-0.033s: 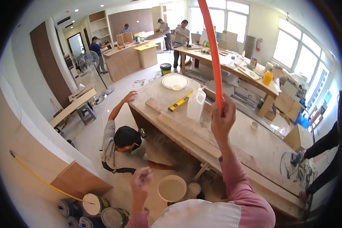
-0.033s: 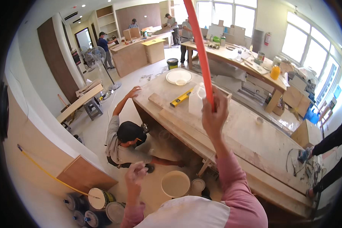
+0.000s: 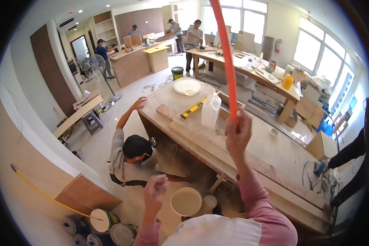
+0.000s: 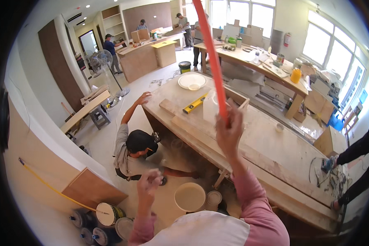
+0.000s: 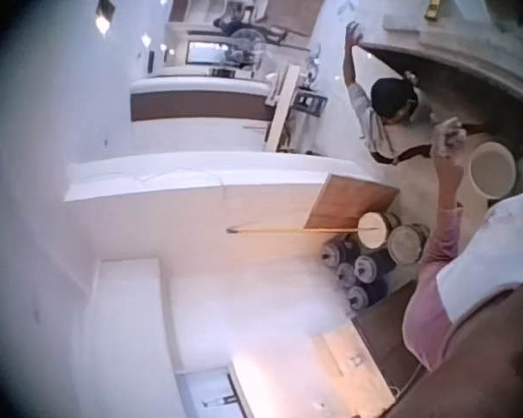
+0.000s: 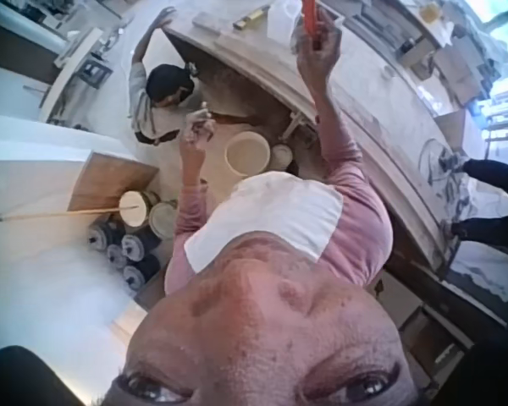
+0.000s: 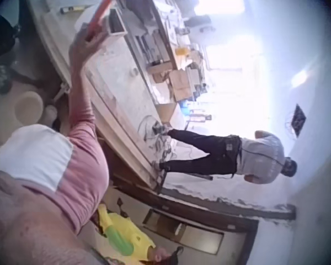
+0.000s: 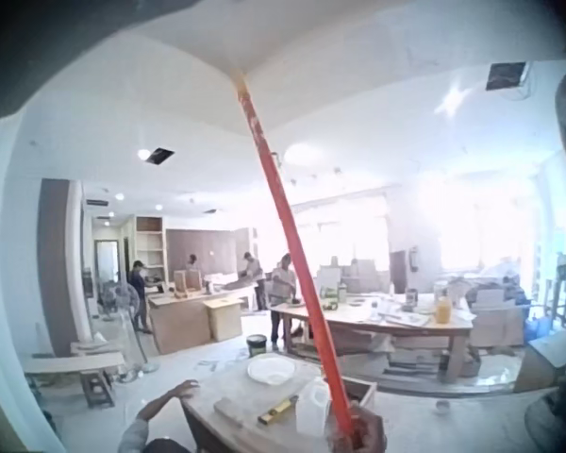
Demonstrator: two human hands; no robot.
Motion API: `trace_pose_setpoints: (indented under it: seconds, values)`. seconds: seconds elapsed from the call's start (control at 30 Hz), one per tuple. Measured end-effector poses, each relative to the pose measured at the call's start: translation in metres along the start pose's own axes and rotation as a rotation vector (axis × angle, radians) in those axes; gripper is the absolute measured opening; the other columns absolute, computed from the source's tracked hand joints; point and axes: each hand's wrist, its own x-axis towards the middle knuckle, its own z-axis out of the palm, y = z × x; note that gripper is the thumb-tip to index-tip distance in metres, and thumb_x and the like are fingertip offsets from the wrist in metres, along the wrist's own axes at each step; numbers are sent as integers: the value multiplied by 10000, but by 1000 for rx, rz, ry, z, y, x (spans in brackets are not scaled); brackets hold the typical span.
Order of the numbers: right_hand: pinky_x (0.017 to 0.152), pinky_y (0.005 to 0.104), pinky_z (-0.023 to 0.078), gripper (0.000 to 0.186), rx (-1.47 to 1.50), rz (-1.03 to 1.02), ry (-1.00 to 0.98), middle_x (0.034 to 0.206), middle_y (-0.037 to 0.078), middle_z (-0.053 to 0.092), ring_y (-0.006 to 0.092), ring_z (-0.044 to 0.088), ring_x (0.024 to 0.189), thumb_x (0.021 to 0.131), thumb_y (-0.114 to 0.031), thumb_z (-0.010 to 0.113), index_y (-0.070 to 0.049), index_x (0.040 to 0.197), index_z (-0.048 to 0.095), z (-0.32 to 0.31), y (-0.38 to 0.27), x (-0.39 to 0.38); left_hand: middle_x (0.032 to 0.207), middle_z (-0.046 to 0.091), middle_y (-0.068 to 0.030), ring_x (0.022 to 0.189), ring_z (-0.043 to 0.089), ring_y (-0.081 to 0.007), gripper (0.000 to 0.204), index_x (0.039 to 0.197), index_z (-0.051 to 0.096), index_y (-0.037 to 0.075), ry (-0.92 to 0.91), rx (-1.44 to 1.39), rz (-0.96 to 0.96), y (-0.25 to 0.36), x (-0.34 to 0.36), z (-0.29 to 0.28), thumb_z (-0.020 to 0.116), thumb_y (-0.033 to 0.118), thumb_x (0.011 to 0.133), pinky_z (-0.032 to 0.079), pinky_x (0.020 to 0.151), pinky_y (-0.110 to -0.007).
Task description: The person is painting a ceiling using a paint roller attached to an extension pole.
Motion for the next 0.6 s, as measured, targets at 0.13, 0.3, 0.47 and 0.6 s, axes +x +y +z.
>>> trace_pose_setpoints:
  seconds: [0.13,0.3,0.47,0.6]
  values:
    - [480,308,405,156,-281,176,-254,620,26,540,120,504,509,898,-134,734,-31,920,619,-34,-11,-115,1279,593,-125,1098,643,-180,423,1363,542,1,-312,-103,242,48,65,54,657,142,982,538,882,-309]
    - [477,332,420,208,-383,92,-267,591,91,533,191,536,484,877,-183,784,-48,872,626,-78,-14,-199,1277,622,-143,1108,652,-231,739,1494,397,-55,-336,-290,378,90,70,108,634,438,997,544,912,-337]
    - [488,347,440,220,-337,164,-319,678,88,598,237,563,504,836,-166,818,-60,876,630,-137,-24,-262,1247,640,-145,1039,702,-271,705,1462,452,-53,-392,-306,357,102,11,114,576,476,1013,573,915,-385]
    - [498,357,438,237,-370,177,-267,674,104,586,240,550,507,825,-173,827,-45,842,627,-192,-35,-317,1204,641,-133,1003,701,-245,512,1356,570,-55,-317,-239,293,112,-45,123,580,349,1041,555,934,-360]
